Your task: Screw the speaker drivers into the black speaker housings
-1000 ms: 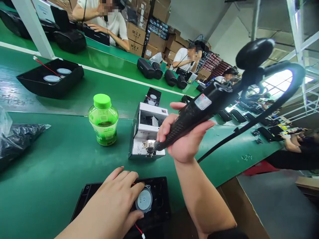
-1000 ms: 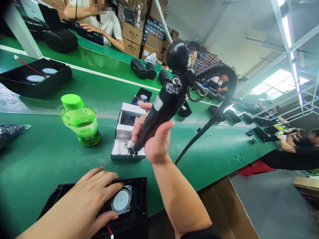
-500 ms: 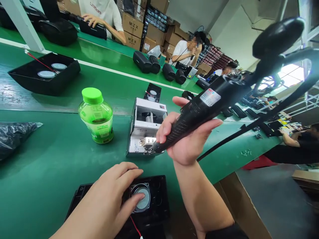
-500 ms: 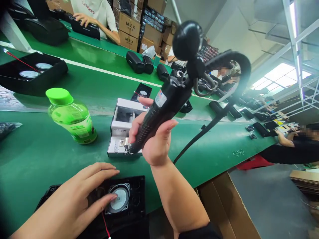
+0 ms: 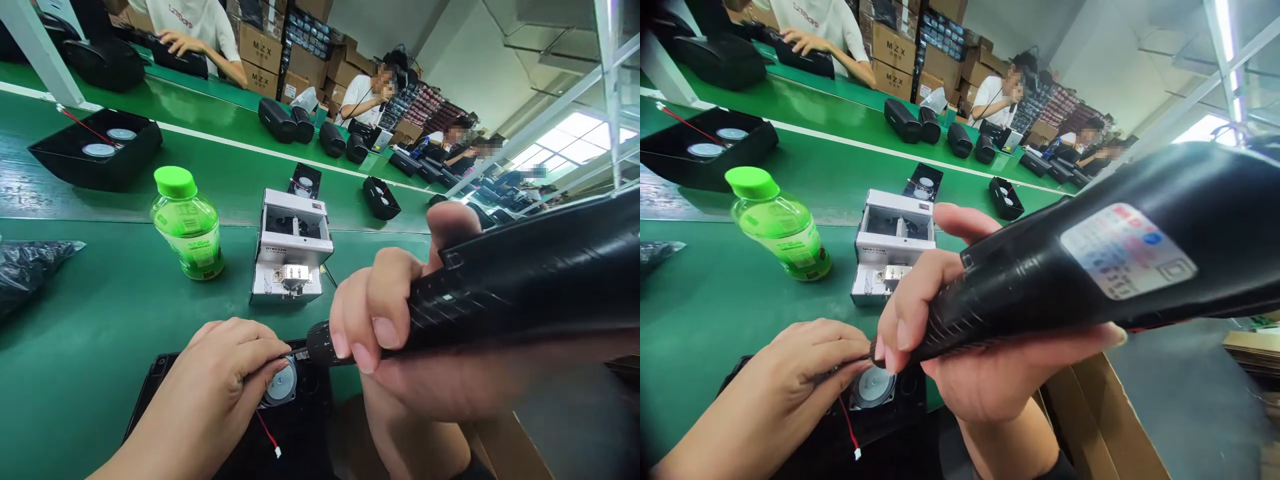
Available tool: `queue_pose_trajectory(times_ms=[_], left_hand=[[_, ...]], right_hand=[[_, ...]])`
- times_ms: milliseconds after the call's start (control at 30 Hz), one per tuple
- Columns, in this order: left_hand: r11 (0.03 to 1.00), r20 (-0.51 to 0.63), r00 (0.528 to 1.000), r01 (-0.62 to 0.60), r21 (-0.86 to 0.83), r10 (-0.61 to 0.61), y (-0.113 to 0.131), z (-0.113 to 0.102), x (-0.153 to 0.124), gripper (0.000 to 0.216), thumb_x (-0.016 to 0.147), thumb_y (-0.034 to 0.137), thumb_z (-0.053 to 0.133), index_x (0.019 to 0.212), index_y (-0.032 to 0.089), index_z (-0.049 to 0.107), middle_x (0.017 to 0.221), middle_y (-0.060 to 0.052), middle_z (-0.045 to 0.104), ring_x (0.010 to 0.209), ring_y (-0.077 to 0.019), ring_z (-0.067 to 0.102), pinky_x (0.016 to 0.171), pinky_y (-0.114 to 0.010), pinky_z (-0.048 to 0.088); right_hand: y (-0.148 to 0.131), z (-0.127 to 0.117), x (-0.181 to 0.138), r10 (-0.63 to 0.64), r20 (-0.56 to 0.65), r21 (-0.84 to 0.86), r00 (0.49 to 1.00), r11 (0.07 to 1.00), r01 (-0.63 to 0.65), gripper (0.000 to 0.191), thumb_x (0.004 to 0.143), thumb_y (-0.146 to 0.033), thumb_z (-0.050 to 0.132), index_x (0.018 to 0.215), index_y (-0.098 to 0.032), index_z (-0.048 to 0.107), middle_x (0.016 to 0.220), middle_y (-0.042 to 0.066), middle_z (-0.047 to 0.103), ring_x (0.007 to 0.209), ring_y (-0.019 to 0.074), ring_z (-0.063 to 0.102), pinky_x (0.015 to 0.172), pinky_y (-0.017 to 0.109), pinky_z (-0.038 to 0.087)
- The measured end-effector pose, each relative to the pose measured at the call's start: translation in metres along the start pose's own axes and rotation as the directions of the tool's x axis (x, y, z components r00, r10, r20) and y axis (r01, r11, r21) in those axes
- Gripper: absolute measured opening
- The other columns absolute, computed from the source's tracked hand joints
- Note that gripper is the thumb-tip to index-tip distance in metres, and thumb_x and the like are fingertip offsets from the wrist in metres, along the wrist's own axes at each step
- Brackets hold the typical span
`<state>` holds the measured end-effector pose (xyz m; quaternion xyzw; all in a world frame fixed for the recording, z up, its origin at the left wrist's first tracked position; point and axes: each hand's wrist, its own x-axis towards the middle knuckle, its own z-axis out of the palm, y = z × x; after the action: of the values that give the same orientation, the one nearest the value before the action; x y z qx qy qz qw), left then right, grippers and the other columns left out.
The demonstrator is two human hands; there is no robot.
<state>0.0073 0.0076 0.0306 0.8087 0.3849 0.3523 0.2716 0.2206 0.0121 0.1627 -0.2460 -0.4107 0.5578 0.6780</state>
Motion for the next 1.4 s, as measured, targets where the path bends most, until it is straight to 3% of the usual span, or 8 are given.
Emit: queue_pose_trajectory(times_ms=[400,467,567,667,800,1100,1267,1400], left_hand=[[0.996,-0.093,0.993,-0.072,0.049,0.076,0.011,0.004,-0.002,0.031,0.123,0.032,0.069,0.099,0.037,0.088,0.094,0.010,0.091,0.082,-0.0168,0.084,0.082,-0.037,0.063],[0.990,-0.105,0.991,-0.073,0.121,0.086,0.005,0.009,-0.009,0.018,0.124,0.039,0.072,0.121,0.038,0.090,0.112,0.005,0.096,0.098,-0.0226,0.090,0.093,-0.042,0.067],[0.963,-0.084,0.994,-0.052,0.264,0.077,-0.008,0.018,-0.024,0.055,0.114,0.046,0.083,0.167,0.035,0.077,0.159,-0.010,0.090,0.141,-0.0413,0.087,0.123,-0.062,0.067],[0.930,0.020,0.996,-0.088,0.357,0.086,-0.022,0.027,-0.040,0.054,0.101,0.037,0.090,0.154,0.039,0.082,0.173,-0.012,0.082,0.154,-0.0506,0.081,0.136,-0.080,0.060],[0.908,0.091,0.992,-0.117,0.402,0.087,-0.035,0.036,-0.050,0.061,0.091,0.030,0.089,0.150,0.040,0.084,0.173,-0.012,0.084,0.151,-0.0537,0.084,0.138,-0.088,0.058],[0.907,0.148,0.989,-0.047,0.418,-0.017,-0.039,0.035,-0.064,0.049,0.093,0.040,0.089,0.141,0.045,0.082,0.168,-0.001,0.086,0.152,-0.0449,0.085,0.158,-0.080,0.041],[0.911,0.174,0.985,-0.058,0.408,-0.016,-0.040,0.033,-0.062,0.044,0.096,0.041,0.085,0.139,0.047,0.085,0.162,0.001,0.090,0.149,-0.0425,0.087,0.152,-0.078,0.051],[0.938,0.147,0.982,0.059,0.342,-0.115,-0.039,0.031,-0.063,0.029,0.105,0.050,0.085,0.132,0.043,0.091,0.162,0.002,0.091,0.153,-0.0385,0.087,0.148,-0.065,0.062]], right_hand=[[-0.007,0.009,-0.010,-0.005,-0.129,-0.102,0.992,0.995,-0.008,0.065,0.096,-0.099,0.097,0.117,-0.038,0.087,0.057,-0.006,0.072,0.038,0.0194,0.059,0.039,0.031,0.054],[-0.009,0.005,-0.009,0.015,-0.132,-0.183,0.991,0.982,-0.039,0.070,0.093,-0.098,0.101,0.126,-0.038,0.086,0.055,-0.009,0.069,0.036,0.0196,0.057,0.040,0.033,0.055],[-0.004,-0.013,-0.010,0.013,-0.062,-0.252,0.998,0.967,-0.028,0.070,0.092,-0.095,0.104,0.130,-0.039,0.086,0.063,-0.007,0.079,0.041,0.0222,0.066,0.046,0.037,0.063],[0.013,-0.035,-0.014,-0.016,-0.058,-0.211,0.998,0.977,0.003,0.065,0.091,-0.096,0.104,0.123,-0.041,0.088,0.068,-0.005,0.085,0.044,0.0230,0.069,0.045,0.036,0.061],[0.036,-0.052,-0.017,0.007,-0.083,-0.213,0.997,0.977,-0.025,0.072,0.090,-0.100,0.101,0.121,-0.037,0.087,0.065,-0.006,0.082,0.041,0.0222,0.066,0.043,0.035,0.060],[0.040,-0.073,-0.019,0.087,-0.025,-0.214,0.996,0.973,-0.090,0.059,0.104,-0.097,0.090,0.128,-0.044,0.088,0.073,-0.006,0.082,0.049,0.0220,0.071,0.049,0.037,0.064],[0.031,-0.079,-0.016,0.182,-0.008,-0.232,0.983,0.956,-0.179,0.048,0.102,-0.092,0.095,0.128,-0.052,0.091,0.074,-0.006,0.086,0.050,0.0251,0.076,0.048,0.040,0.067],[0.030,-0.081,-0.019,0.201,-0.048,-0.213,0.979,0.955,-0.206,0.041,0.109,-0.084,0.094,0.129,-0.049,0.094,0.074,-0.005,0.086,0.053,0.0258,0.077,0.052,0.044,0.071]])
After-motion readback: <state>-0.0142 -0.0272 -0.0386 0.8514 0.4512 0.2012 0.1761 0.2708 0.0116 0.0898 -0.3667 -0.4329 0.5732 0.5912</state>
